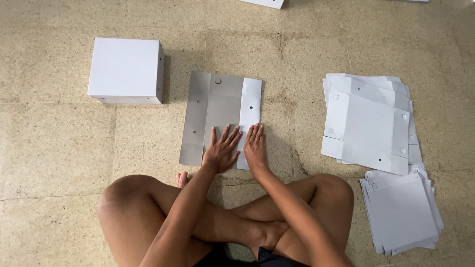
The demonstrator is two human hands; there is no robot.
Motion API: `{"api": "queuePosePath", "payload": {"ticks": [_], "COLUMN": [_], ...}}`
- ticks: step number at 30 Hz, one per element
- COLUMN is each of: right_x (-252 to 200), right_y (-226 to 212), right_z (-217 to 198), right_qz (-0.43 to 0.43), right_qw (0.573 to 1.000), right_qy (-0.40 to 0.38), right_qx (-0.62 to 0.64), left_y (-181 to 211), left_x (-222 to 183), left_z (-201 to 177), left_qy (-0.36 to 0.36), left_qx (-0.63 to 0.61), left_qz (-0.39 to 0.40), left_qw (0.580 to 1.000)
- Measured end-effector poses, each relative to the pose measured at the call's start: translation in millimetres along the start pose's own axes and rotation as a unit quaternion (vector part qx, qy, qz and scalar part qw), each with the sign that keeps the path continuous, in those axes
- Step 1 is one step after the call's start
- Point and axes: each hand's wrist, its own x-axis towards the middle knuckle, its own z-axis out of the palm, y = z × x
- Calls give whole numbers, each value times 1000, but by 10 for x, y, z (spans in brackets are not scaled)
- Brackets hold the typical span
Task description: The person folds a flat white cardboard sheet into a box shape by hand. They fold the side flaps up, tuck tabs into slots, and secure the corners to form a finished box.
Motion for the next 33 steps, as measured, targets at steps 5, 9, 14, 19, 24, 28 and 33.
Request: {"api": "queuePosePath", "payload": {"ticks": [5, 9, 14, 19, 24, 28, 33], "right_x": [6, -252, -383, -423, -241, -101, 123], "right_y": [-25, 245, 312, 523, 475, 393, 386], "right_z": [79, 43, 362, -225, -210, -48, 133], "right_qz": [17, -13, 35, 129, 122, 1, 26], "right_qw": [998, 980, 911, 824, 815, 871, 886], "right_qy": [12, 51, 87, 165, 240, 120, 184], "right_qx": [53, 192, 401, 527, 512, 477, 424], "left_y": [88, 304, 564, 723, 845, 811, 812], "left_x": [20, -25, -145, -174, -319, -292, -292], "left_z": [95, 233, 278, 234, 98, 47, -121], "left_qy": [21, 43, 77, 75, 94, 102, 76], "left_qx": [-13, -28, -35, -43, -88, -95, -92], "left_qz": [-23, -59, -55, -66, -94, -93, -98], "left_qw": [999, 997, 995, 994, 987, 986, 988]}}
